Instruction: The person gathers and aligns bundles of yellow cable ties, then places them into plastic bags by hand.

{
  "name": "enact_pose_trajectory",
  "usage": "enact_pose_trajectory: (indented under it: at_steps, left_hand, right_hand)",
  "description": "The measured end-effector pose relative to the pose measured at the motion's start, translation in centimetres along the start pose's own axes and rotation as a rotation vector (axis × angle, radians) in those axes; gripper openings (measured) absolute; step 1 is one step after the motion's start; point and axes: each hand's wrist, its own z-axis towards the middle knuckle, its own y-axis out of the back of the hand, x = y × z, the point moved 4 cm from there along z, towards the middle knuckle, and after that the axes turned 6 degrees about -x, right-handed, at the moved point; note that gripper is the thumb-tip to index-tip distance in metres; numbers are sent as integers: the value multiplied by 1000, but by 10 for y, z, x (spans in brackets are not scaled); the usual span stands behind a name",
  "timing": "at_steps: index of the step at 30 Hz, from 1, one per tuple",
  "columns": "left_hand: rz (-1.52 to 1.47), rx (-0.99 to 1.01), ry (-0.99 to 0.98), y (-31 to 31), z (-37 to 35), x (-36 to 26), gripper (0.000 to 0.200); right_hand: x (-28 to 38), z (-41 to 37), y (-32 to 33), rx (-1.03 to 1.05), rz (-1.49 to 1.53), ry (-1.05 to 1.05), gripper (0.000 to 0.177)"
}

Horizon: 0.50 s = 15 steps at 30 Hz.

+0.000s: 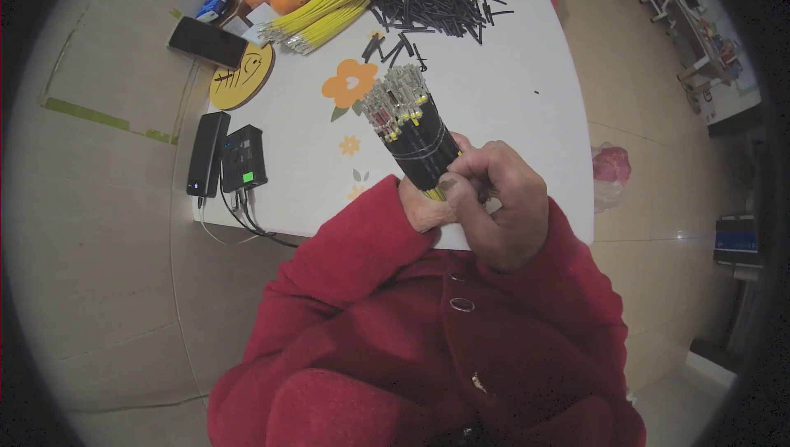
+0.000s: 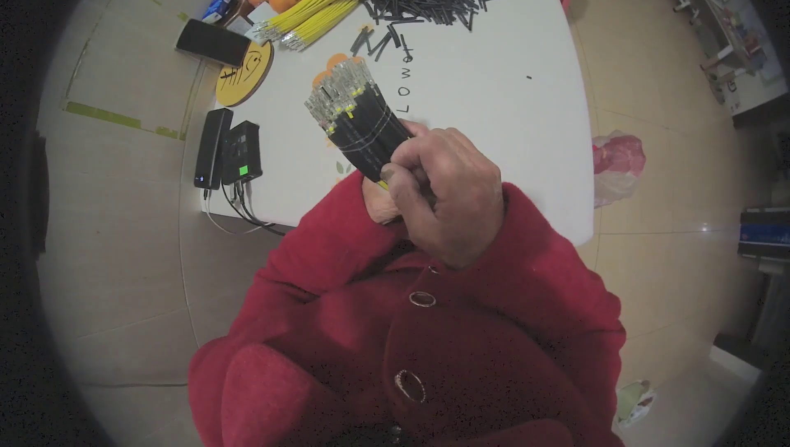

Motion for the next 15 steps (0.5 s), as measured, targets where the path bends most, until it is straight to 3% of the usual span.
enact_pose_trajectory:
  at_steps: [2, 8, 11, 15]
  left_hand:
    - [-126, 52, -29, -1, 0, 3, 34]
    - [-139, 14, -35, -1, 2, 10, 34]
    - [-116, -56, 18, -3, -1, -1, 35]
    - [106, 39, -23, 2, 2, 2, 41]
  right_hand:
    - [2, -1, -1, -95, -24, 65, 4]
    - [1, -2, -3, -197, -15, 37, 5]
    - [-1, -3, 1, -127, -38, -35, 4]
    - [-1, 2, 4, -90, 2, 89, 4]
